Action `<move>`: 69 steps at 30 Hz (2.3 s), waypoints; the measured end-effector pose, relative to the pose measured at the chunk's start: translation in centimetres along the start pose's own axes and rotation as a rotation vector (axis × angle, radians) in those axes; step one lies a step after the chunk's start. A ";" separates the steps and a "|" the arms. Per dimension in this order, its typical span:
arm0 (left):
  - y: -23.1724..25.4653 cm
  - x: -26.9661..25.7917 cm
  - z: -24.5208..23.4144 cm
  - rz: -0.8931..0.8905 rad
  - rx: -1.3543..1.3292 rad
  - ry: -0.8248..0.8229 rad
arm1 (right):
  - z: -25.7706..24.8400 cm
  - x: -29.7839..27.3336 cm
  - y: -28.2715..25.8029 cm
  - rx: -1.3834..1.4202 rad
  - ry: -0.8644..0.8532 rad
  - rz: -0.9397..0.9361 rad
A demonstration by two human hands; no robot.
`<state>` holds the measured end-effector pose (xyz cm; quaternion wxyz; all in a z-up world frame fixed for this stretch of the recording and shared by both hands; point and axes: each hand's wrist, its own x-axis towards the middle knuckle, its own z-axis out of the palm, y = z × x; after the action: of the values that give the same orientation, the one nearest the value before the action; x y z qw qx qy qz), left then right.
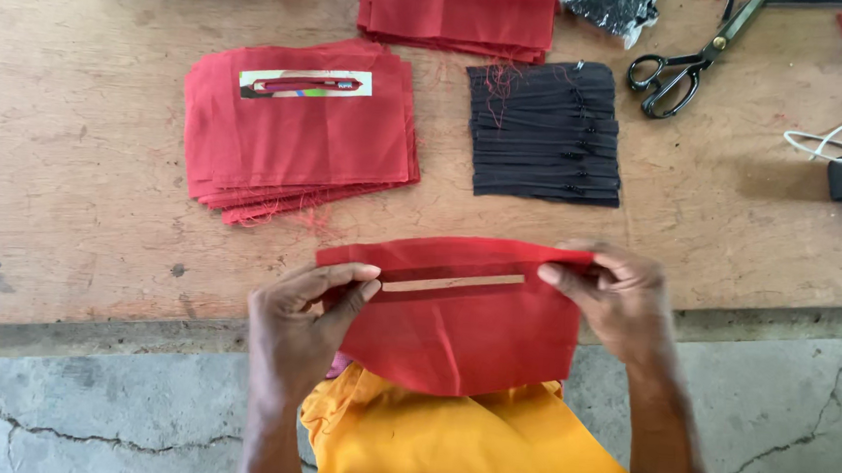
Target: The person repeatedly picks up a red fabric pouch and a black zipper, aligns the zipper with the pouch opening, and folds the fabric over it. The person then places the prepared pouch onto a stack of finished items on the table.
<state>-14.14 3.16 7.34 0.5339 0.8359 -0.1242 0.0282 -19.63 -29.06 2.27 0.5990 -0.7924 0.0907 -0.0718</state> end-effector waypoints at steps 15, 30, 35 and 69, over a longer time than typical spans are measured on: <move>-7.0 1.2 2.2 0.128 0.083 -0.053 | 3.0 0.5 3.6 -0.195 0.036 -0.128; -8.0 1.7 2.0 0.173 0.183 -0.098 | 3.5 0.1 4.7 -0.557 0.137 -0.458; -8.1 1.8 2.0 0.172 0.185 -0.102 | 3.2 0.3 4.4 -0.544 0.114 -0.563; -7.8 1.8 1.7 0.147 0.126 -0.085 | 3.3 0.8 3.3 -0.412 0.051 -0.291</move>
<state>-10.67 4.39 -0.02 0.4710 0.8569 -0.2058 0.0397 -18.31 -27.06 -1.82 0.4058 -0.9004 0.0034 -0.1572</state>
